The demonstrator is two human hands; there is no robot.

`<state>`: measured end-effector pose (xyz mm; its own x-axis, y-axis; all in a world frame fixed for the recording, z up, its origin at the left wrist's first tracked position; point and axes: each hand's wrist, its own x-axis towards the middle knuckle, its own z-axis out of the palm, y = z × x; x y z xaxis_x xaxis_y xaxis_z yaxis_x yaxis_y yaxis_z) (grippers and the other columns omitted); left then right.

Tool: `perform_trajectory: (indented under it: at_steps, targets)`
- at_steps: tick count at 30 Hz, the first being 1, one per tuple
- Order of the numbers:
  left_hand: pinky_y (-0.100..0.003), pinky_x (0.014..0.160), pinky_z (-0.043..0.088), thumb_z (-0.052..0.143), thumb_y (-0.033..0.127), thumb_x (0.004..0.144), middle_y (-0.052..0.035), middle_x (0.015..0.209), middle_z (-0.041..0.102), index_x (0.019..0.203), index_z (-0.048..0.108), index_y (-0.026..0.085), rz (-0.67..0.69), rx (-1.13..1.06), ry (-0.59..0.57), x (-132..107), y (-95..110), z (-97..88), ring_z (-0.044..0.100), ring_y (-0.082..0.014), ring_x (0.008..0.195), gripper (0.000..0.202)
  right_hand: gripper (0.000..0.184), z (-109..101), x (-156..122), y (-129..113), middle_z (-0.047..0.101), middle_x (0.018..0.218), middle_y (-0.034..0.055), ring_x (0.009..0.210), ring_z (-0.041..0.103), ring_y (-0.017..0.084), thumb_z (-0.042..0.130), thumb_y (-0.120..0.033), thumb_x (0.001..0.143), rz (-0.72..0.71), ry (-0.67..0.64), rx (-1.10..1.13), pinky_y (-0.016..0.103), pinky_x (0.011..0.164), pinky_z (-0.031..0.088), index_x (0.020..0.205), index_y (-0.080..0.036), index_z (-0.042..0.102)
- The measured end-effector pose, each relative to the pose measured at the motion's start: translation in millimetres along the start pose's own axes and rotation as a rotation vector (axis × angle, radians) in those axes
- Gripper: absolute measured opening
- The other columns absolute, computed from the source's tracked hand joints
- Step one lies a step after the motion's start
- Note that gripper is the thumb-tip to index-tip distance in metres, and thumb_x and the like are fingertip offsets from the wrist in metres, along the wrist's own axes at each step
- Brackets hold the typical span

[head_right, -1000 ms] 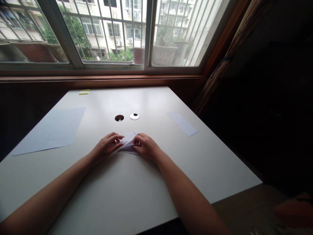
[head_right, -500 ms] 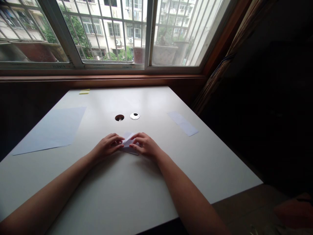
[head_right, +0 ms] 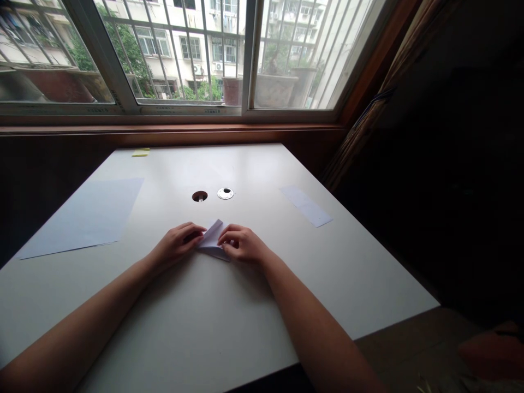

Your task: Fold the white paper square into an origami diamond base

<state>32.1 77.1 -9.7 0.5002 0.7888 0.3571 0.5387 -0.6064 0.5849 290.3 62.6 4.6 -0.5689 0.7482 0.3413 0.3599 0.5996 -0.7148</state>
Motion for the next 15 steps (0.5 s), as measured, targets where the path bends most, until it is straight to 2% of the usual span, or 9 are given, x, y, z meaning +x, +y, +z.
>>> perform_trajectory:
  at_steps: [2, 6, 15]
  targets:
    - [-0.025, 0.07, 0.046, 0.054, 0.025, 0.095, -0.0031, 0.093, 0.064, 0.111, 0.065, 0.022, -0.014, 0.001, 0.01, 0.2, -0.2, 0.2, 0.06, -0.013, 0.077, 0.02, 0.009, 0.2, 0.3, -1.5, 0.068, 0.093, 0.0047, 0.073, 0.061, 0.013, 0.065, -0.022, 0.086, 0.019, -0.015, 0.004, 0.026, 0.066, 0.049, 0.088, -0.02, 0.073]
    - [-0.025, 0.072, 0.047, 0.053, 0.024, 0.094, -0.0034, 0.093, 0.065, 0.111, 0.065, 0.022, -0.028, -0.004, 0.027, 0.4, -0.7, 0.9, 0.061, -0.0142, 0.08, 0.021, 0.015, 1.4, 0.5, -1.6, 0.067, 0.087, 0.0043, 0.071, 0.06, 0.013, 0.071, -0.033, 0.084, 0.043, -0.036, 0.015, 0.025, 0.063, 0.049, 0.084, -0.018, 0.073]
    - [-0.028, 0.074, 0.049, 0.052, 0.028, 0.095, -0.0043, 0.095, 0.066, 0.11, 0.066, 0.022, -0.029, 0.007, 0.028, 0.7, 0.0, 0.6, 0.063, -0.0161, 0.083, 0.022, 0.01, -0.3, 1.0, -5.5, 0.064, 0.093, 0.0036, 0.076, 0.062, 0.013, 0.071, -0.026, 0.082, 0.09, -0.114, 0.039, 0.025, 0.069, 0.051, 0.089, -0.02, 0.069]
